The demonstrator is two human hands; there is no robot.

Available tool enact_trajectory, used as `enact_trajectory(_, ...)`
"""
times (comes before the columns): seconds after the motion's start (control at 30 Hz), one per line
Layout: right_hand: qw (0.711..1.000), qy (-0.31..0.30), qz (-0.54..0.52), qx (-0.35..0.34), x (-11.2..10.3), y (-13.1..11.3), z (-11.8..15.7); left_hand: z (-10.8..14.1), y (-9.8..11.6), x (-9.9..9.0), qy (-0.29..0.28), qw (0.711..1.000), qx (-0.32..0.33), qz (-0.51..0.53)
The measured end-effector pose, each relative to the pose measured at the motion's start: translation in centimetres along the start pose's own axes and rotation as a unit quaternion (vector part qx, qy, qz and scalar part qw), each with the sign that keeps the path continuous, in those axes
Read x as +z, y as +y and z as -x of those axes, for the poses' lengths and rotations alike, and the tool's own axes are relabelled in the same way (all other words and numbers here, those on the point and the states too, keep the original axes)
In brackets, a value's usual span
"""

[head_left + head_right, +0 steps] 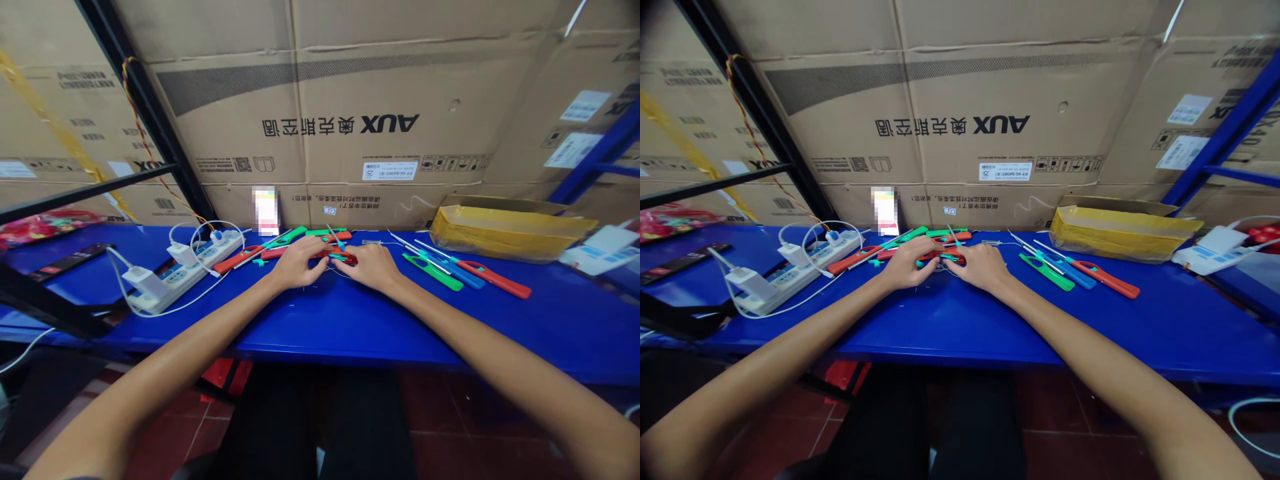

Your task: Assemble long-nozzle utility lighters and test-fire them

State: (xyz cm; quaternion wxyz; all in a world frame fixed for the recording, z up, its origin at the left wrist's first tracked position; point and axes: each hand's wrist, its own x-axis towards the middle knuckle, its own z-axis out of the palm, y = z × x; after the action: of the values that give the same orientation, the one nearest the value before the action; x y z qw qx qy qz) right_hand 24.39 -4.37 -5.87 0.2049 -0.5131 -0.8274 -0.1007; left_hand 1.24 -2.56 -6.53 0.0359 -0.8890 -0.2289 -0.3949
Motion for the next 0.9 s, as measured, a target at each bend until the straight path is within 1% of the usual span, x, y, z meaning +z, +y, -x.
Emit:
enact_trajectory(0.37, 1.0, 0.01, -0.003, -0.005, 0.15, 0.17, -0.11, -0.05, -0.02, -0.07, -0.002, 1.0, 0.002, -0.001)
enact_trajectory(0.53, 1.0, 0.004, -0.008, -0.008, 0.21, 0.18, -0.03, -0.11, 0.04, -0.09, -0.003, 1.0, -0.006, -0.002)
enact_trajectory(0.77, 1.0, 0.009, -0.007, -0.01, 0.11, 0.2, -0.09, -0.12, 0.03, -0.06, 0.004, 1.0, 0.003, -0.003)
enact_trajectory(0.9, 1.0, 0.002, -0.005, -0.012, 0.1, 0.05, 0.05, -0.08, -0.1, 0.02, 0.002, 1.0, 0.0, -0.006)
